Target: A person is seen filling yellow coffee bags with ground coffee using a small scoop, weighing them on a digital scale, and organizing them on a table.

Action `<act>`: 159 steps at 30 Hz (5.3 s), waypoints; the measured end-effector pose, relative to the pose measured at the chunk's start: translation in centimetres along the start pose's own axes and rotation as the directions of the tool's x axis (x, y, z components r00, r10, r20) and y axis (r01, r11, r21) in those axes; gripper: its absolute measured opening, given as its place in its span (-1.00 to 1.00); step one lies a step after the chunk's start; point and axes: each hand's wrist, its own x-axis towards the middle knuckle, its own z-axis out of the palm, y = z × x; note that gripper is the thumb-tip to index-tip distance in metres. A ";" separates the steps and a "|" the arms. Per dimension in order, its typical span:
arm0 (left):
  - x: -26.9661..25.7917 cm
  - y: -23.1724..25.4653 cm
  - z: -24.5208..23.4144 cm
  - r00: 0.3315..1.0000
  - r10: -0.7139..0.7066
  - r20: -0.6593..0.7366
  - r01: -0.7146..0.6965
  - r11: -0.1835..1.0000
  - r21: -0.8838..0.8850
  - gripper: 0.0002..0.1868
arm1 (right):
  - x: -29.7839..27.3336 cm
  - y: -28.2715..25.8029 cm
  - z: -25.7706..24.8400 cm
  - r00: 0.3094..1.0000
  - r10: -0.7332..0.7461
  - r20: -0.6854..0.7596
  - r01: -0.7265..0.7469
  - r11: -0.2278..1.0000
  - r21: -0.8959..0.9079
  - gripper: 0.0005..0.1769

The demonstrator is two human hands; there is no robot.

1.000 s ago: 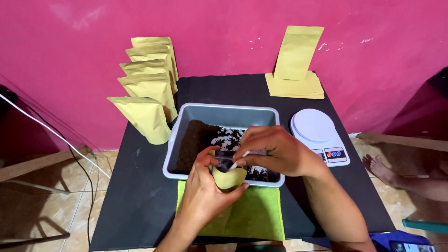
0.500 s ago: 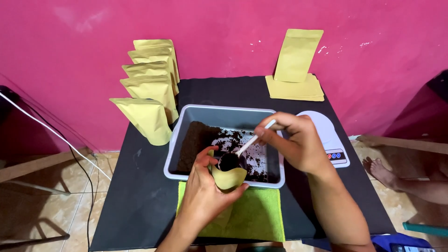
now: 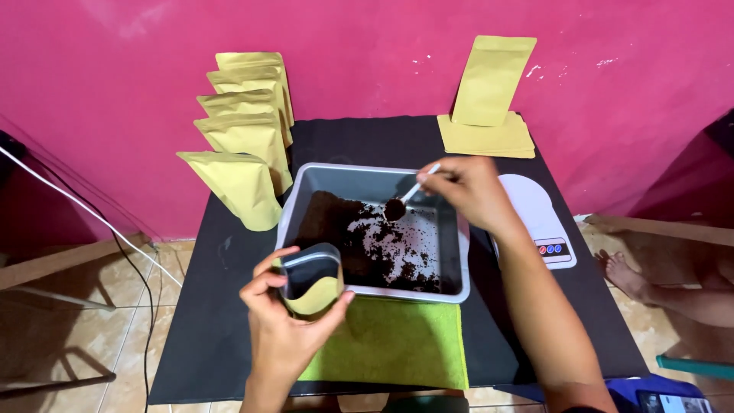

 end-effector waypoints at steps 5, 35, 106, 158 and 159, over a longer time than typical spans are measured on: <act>-0.4 -0.4 -0.4 0.998 0.022 -0.060 -0.024 0.999 -0.030 -0.12 | 1.4 3.5 4.3 0.977 0.016 0.212 0.050 0.951 -0.305 -0.83; -0.2 -0.7 -0.1 0.997 0.060 -0.056 -0.062 0.998 -0.025 -0.14 | -0.2 -0.5 5.0 0.675 0.221 0.704 -0.192 0.974 -0.122 -0.77; 0.5 -0.1 4.1 0.926 0.001 0.378 -0.075 0.981 0.181 -0.32 | -1.0 -3.2 -1.7 0.968 0.018 0.252 -0.141 0.867 0.478 -0.87; 1.5 2.8 3.4 0.961 0.158 0.227 -0.154 0.987 -0.033 -0.32 | -4.7 -10.7 -0.2 0.844 -0.430 0.322 0.420 0.902 0.103 -0.90; 1.4 2.6 3.4 0.963 0.149 0.226 -0.148 0.989 -0.022 -0.31 | -4.6 -10.8 -0.2 0.831 -0.427 0.356 0.405 0.904 0.138 -0.89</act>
